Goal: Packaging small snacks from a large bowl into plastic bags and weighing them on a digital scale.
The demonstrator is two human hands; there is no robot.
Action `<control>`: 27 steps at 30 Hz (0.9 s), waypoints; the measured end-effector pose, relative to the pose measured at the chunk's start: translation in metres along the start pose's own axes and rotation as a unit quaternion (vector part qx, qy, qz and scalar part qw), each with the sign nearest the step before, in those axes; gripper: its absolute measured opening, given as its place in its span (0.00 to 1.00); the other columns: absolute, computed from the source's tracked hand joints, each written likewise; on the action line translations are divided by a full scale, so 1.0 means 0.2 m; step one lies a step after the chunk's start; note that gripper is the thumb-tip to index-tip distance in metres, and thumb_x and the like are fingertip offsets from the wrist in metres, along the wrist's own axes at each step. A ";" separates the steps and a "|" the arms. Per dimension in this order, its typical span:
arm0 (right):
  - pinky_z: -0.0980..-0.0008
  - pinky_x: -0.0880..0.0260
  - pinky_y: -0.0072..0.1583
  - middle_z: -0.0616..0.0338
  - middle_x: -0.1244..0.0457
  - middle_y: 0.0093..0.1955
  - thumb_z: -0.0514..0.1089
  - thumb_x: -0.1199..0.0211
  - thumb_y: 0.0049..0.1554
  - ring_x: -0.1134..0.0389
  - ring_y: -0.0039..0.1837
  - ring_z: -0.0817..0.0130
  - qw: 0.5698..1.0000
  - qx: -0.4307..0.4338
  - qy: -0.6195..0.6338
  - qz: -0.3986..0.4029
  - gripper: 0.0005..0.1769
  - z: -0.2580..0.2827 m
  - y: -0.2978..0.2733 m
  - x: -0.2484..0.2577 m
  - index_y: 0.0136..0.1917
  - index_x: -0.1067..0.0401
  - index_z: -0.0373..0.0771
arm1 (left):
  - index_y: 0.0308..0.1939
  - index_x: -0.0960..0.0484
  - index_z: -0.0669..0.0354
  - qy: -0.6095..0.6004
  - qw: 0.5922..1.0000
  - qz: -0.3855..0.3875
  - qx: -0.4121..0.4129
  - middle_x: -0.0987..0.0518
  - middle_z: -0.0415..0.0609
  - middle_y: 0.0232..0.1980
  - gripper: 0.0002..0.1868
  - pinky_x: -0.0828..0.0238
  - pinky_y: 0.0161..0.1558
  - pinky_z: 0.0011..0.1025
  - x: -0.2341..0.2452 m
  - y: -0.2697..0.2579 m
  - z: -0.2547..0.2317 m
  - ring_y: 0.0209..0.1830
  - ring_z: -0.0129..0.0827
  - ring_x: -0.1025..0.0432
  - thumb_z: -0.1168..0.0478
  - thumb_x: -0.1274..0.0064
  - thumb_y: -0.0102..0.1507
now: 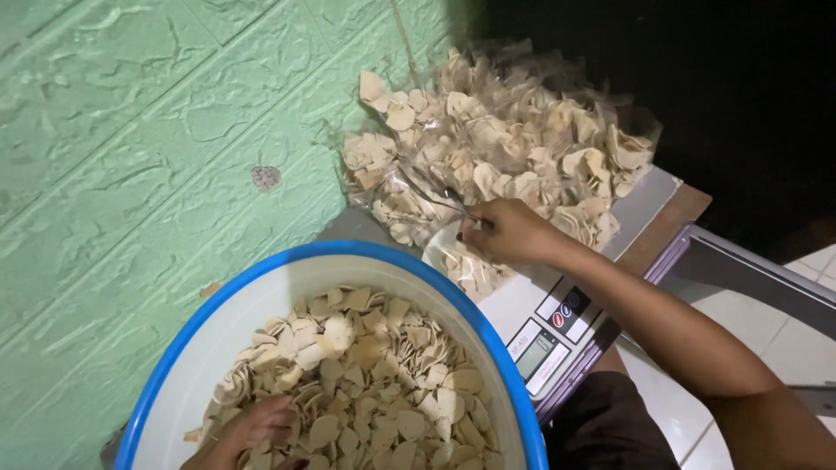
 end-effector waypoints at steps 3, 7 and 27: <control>0.54 0.29 0.49 0.51 0.30 0.35 0.54 0.36 0.55 0.26 0.46 0.49 0.994 0.039 -0.081 -0.063 0.14 0.02 -0.01 0.00 0.51 0.20 0.48 | 0.78 0.38 0.38 -0.011 0.999 0.019 -0.029 0.25 0.47 0.76 0.73 0.31 0.69 0.46 -0.01 0.00 0.02 0.72 0.42 0.23 0.23 0.29 0.31; 0.58 0.31 0.46 0.52 0.30 0.41 0.53 0.39 0.60 0.28 0.44 0.54 0.991 0.047 -0.098 -0.076 0.17 -0.02 0.05 0.00 0.58 0.23 0.44 | 0.78 0.42 0.47 -0.031 0.992 0.064 -0.100 0.34 0.49 0.79 0.69 0.29 0.69 0.49 0.00 0.00 0.06 0.76 0.45 0.31 0.28 0.24 0.42; 0.72 0.31 0.51 0.60 0.27 0.51 0.45 0.48 0.67 0.28 0.52 0.73 0.956 0.204 0.099 -0.184 0.14 -0.04 -0.20 0.19 0.53 0.22 0.40 | 0.78 0.38 0.43 -0.054 0.996 0.034 0.067 0.37 0.46 0.82 0.61 0.37 0.73 0.50 0.17 0.08 0.44 0.81 0.44 0.39 0.44 0.25 0.43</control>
Point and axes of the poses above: each hand's wrist, its own y-axis towards the middle knuckle, its own x-axis out of the back of the hand, z = x × y, the point moved 5 cm from there along y, towards the middle knuckle
